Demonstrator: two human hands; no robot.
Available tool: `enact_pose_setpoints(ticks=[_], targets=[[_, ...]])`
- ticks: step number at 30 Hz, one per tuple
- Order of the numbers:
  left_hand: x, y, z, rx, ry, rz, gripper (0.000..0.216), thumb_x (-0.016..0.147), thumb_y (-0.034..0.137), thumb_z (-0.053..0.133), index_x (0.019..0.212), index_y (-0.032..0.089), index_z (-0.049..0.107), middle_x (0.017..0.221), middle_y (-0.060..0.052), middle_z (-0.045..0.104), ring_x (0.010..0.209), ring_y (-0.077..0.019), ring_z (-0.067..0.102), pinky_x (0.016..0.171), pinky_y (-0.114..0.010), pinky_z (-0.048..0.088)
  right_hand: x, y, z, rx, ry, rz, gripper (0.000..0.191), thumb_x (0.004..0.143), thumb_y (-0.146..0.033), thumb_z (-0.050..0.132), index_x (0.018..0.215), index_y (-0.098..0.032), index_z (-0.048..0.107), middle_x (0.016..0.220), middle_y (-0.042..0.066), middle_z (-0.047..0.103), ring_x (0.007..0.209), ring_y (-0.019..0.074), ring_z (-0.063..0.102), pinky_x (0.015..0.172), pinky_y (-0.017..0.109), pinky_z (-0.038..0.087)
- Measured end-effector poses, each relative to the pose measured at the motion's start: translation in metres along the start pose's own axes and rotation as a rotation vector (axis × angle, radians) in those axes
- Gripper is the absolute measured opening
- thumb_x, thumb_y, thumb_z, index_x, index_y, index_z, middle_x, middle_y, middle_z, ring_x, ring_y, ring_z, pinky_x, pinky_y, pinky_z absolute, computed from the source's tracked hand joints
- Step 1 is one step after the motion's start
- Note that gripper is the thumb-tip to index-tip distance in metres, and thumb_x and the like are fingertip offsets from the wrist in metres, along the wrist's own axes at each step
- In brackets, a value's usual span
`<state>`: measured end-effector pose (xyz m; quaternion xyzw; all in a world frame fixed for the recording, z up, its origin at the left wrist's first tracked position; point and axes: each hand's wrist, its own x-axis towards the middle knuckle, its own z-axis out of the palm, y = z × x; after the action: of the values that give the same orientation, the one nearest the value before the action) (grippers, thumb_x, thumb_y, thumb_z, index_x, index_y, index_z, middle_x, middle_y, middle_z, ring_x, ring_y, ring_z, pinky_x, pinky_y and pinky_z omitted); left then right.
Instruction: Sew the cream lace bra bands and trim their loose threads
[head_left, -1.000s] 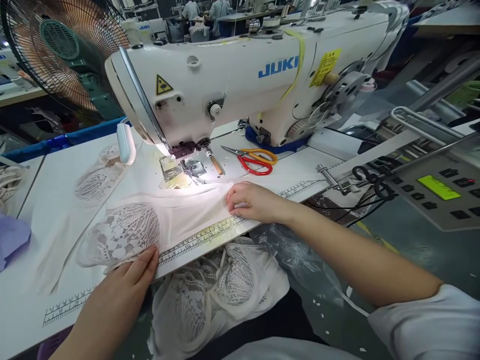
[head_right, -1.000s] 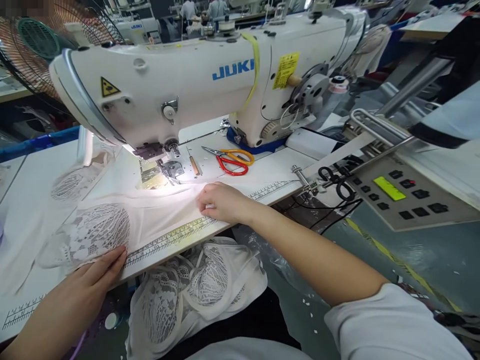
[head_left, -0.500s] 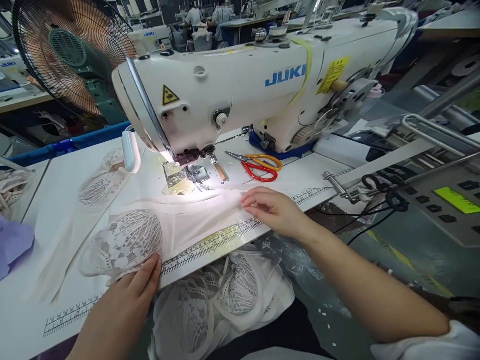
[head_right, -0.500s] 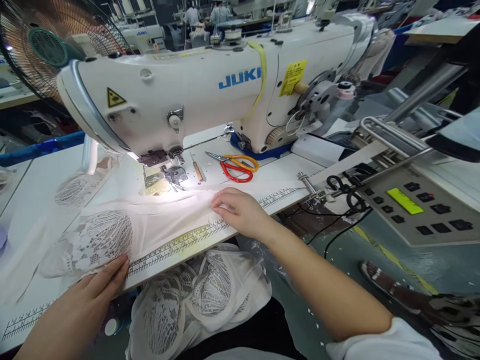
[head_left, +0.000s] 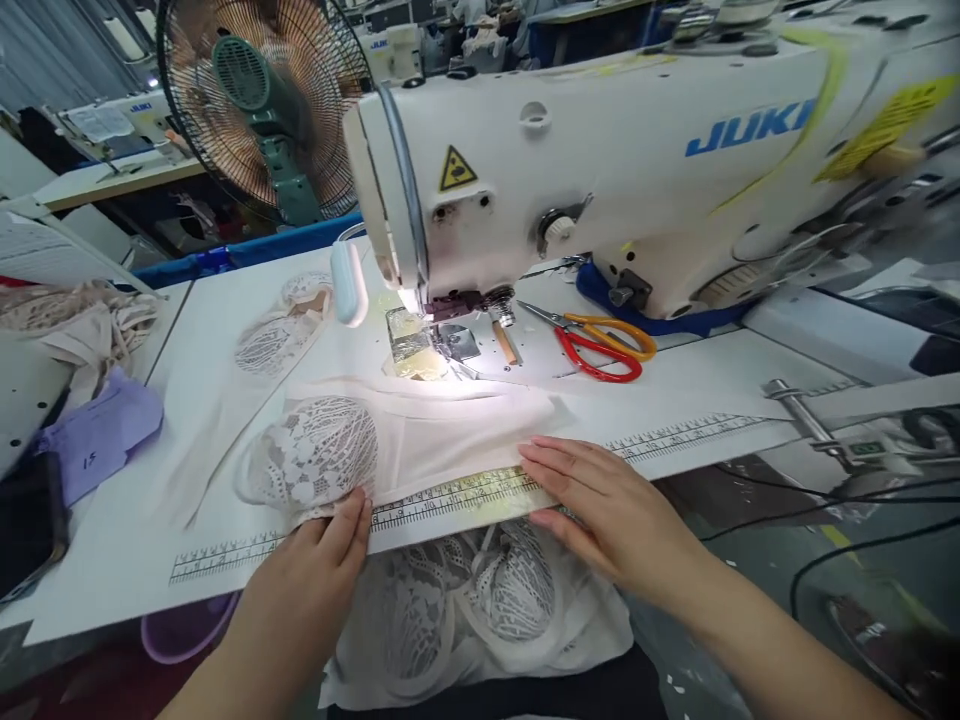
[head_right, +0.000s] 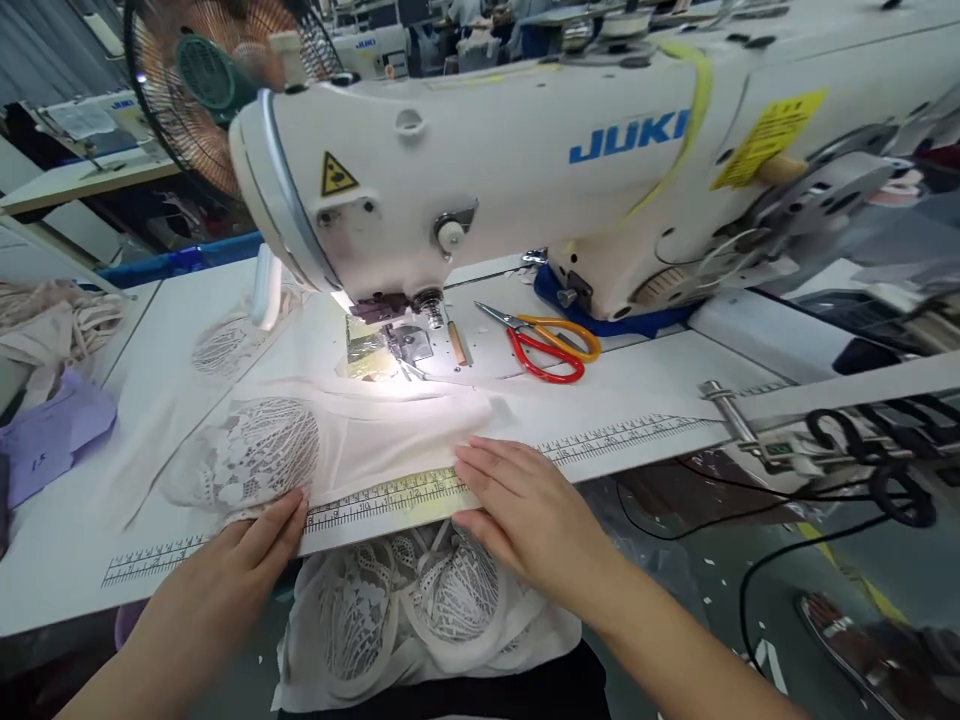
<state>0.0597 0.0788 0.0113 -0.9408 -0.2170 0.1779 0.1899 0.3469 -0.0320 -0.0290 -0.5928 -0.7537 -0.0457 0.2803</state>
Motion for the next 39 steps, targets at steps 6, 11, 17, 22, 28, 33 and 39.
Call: enact_pose_setpoints(ticks=[6, 11, 17, 22, 28, 33, 39], targets=[[0.004, 0.012, -0.005, -0.011, -0.066, -0.058, 0.069, 0.066, -0.011, 0.041, 0.129, 0.014, 0.051, 0.132, -0.013, 0.054, 0.085, -0.0216, 0.065, 0.069, -0.033, 0.060, 0.014, -0.018, 0.010, 0.026, -0.105, -0.112, 0.035, 0.091, -0.034, 0.049, 0.115, -0.011, 0.061, 0.115, 0.016, 0.065, 0.105, 0.0292, 0.059, 0.089, 0.048, 0.049], [0.005, 0.017, -0.011, -0.054, -0.049, -0.091, 0.063, 0.067, -0.009, 0.041, 0.127, 0.008, 0.053, 0.129, -0.017, 0.056, 0.082, -0.0241, 0.066, 0.065, -0.035, 0.060, 0.016, -0.019, 0.011, -0.018, -0.127, -0.084, 0.035, 0.092, -0.032, 0.045, 0.112, -0.008, 0.060, 0.108, 0.019, 0.065, 0.099, 0.0299, 0.059, 0.082, 0.048, 0.051], [0.004, 0.018, -0.010, -0.093, -0.045, -0.106, 0.063, 0.068, -0.008, 0.044, 0.127, 0.011, 0.054, 0.130, -0.017, 0.055, 0.080, -0.0229, 0.066, 0.062, -0.034, 0.060, 0.024, -0.021, 0.016, -0.178, -0.195, -0.052, 0.046, 0.092, -0.044, 0.042, 0.118, -0.010, 0.058, 0.126, 0.021, 0.057, 0.118, 0.0353, 0.050, 0.089, 0.052, 0.048], [0.003, 0.019, -0.008, -0.110, 0.009, -0.106, 0.056, 0.071, -0.006, 0.047, 0.124, 0.010, 0.056, 0.128, -0.017, 0.057, 0.078, -0.0237, 0.066, 0.058, -0.034, 0.060, 0.008, -0.010, 0.024, -0.277, -0.258, -0.119, 0.068, 0.084, -0.057, 0.051, 0.134, -0.013, 0.044, 0.139, 0.019, 0.045, 0.129, 0.0368, 0.038, 0.097, 0.057, 0.039], [0.001, 0.021, -0.001, -0.117, 0.094, -0.100, 0.053, 0.070, -0.007, 0.046, 0.117, 0.011, 0.063, 0.126, -0.018, 0.058, 0.076, -0.0255, 0.067, 0.059, -0.037, 0.060, 0.001, 0.003, -0.009, -0.300, -0.197, -0.015, 0.070, 0.092, -0.054, 0.035, 0.147, -0.015, 0.016, 0.140, 0.021, 0.043, 0.130, 0.0335, 0.039, 0.096, 0.056, 0.040], [0.000, 0.021, -0.009, -0.084, 0.136, -0.115, 0.061, 0.066, -0.012, 0.041, 0.117, 0.012, 0.063, 0.125, -0.015, 0.060, 0.075, -0.0227, 0.066, 0.061, -0.034, 0.060, 0.010, -0.014, -0.018, -0.223, -0.022, 0.017, 0.072, 0.094, -0.051, 0.027, 0.149, -0.011, 0.002, 0.145, 0.024, 0.034, 0.136, 0.0329, 0.028, 0.101, 0.054, 0.036], [-0.001, 0.020, -0.012, -0.006, 0.142, -0.120, 0.064, 0.067, -0.015, 0.036, 0.117, 0.015, 0.064, 0.124, -0.012, 0.061, 0.075, -0.0205, 0.065, 0.064, -0.032, 0.058, -0.005, -0.009, 0.007, -0.251, -0.170, 0.004, 0.088, 0.088, -0.059, 0.038, 0.148, -0.008, -0.001, 0.140, 0.024, 0.042, 0.130, 0.0326, 0.039, 0.101, 0.056, 0.035]])
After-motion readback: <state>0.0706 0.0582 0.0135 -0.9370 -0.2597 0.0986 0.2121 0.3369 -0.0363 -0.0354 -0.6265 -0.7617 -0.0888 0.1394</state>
